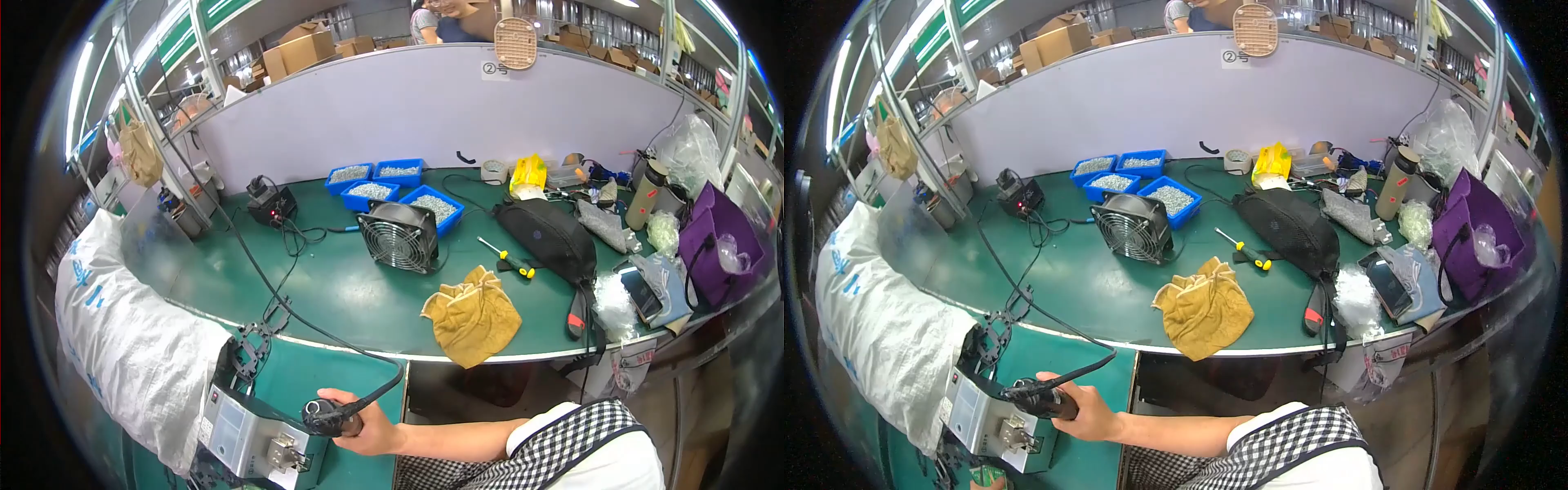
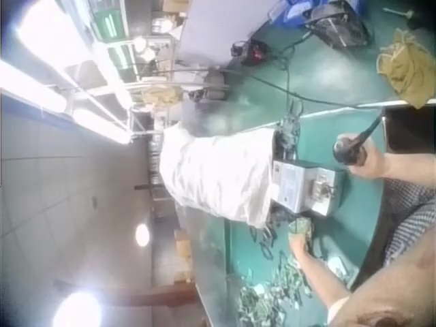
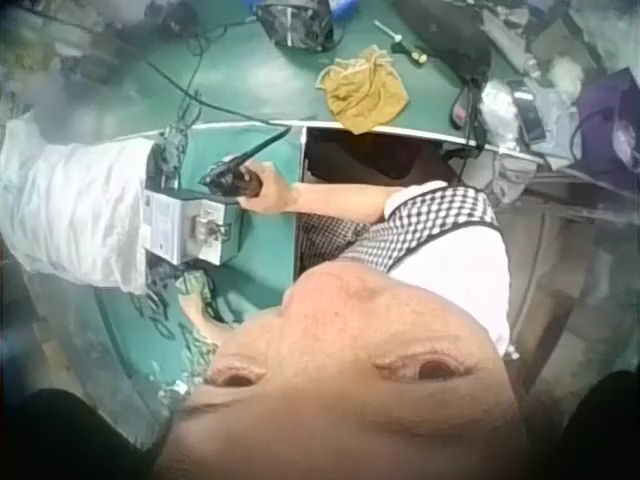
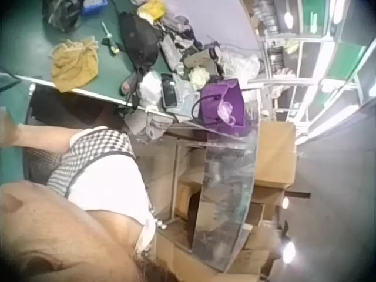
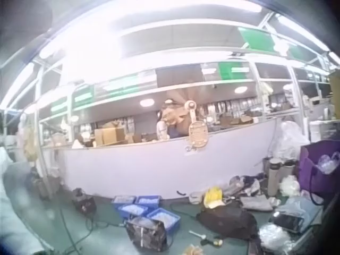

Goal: The person attaches a plastic bracket to a printed circuit board using an electric screwdriver to drive screws from a parts bin into the bracket, securing it to the board.

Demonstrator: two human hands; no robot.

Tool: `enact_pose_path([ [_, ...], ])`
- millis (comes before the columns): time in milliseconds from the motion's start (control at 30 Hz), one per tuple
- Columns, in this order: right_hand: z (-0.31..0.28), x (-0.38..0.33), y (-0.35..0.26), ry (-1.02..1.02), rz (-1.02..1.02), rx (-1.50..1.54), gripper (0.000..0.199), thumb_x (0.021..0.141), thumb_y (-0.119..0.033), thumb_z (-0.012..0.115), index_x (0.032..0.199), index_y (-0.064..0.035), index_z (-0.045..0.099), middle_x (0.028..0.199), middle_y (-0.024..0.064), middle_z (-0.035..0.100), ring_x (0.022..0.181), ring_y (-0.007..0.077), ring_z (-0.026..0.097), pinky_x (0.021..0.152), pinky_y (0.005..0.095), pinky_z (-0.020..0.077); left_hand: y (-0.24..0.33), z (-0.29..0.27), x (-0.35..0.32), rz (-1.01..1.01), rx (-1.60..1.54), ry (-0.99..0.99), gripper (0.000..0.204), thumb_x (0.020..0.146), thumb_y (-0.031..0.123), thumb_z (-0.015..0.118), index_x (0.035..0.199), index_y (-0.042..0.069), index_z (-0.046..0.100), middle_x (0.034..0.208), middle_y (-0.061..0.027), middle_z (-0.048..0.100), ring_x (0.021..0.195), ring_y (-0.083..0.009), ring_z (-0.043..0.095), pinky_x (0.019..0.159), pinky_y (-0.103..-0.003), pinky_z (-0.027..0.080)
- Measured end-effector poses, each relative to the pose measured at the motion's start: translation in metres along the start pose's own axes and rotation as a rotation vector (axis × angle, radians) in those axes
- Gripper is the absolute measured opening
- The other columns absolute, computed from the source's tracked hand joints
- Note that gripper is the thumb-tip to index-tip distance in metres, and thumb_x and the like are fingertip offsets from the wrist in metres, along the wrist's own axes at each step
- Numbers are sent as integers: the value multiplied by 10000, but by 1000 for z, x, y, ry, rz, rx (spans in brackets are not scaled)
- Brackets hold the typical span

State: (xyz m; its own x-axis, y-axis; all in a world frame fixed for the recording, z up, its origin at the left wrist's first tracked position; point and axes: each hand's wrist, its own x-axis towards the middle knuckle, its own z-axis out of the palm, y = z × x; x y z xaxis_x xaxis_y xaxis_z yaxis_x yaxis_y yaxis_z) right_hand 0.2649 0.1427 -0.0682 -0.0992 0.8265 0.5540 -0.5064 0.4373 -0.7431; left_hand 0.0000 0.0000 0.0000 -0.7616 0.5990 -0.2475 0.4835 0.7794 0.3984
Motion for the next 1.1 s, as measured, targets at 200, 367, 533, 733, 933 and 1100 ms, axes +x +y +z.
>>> enact_pose_path([
  [200,-7,0,-7,-42,145,-91,654,654,52,647,1236,23,349,1033,38,495,931,92,481,819,236,392,-70,33,51,150,-309,212,621,429,83,761,978,-38,498,877,-146,581,818,-261,561,787,-338,441],
  [367,-11,4,-5,-17,5,-266,525,681,0,645,1149,14,408,664,-6,545,526,18,432,476,171,356,-47,20,31,32,-63,193,637,464,248,775,979,-3,496,901,-193,590,822,-322,577,746,-372,442],
  [533,-2,7,-4,40,82,-180,544,683,-10,645,1170,-11,403,698,15,565,549,47,478,506,186,386,-48,18,26,-8,-32,192,657,476,277,772,993,-10,484,929,-198,593,867,-337,576,764,-383,438],
  [733,1,25,-19,71,27,-237,335,717,39,608,978,-21,407,590,-47,444,502,15,396,443,193,320,-38,21,24,51,-183,142,634,477,236,775,983,-27,498,901,-177,592,824,-311,573,773,-363,431],
  [933,-6,25,-34,-136,274,188,790,712,30,590,1364,-66,155,765,12,529,600,63,487,546,222,416,-62,29,41,125,-315,192,507,477,112,750,916,-16,532,806,-127,612,703,-229,580,683,-329,462],
  [1100,-28,51,-48,-349,404,722,889,703,-59,596,1393,-149,42,662,63,520,511,130,514,491,256,419,-27,11,19,35,-150,113,701,506,269,766,1047,-68,472,974,-195,542,881,-275,516,786,-342,412],
])
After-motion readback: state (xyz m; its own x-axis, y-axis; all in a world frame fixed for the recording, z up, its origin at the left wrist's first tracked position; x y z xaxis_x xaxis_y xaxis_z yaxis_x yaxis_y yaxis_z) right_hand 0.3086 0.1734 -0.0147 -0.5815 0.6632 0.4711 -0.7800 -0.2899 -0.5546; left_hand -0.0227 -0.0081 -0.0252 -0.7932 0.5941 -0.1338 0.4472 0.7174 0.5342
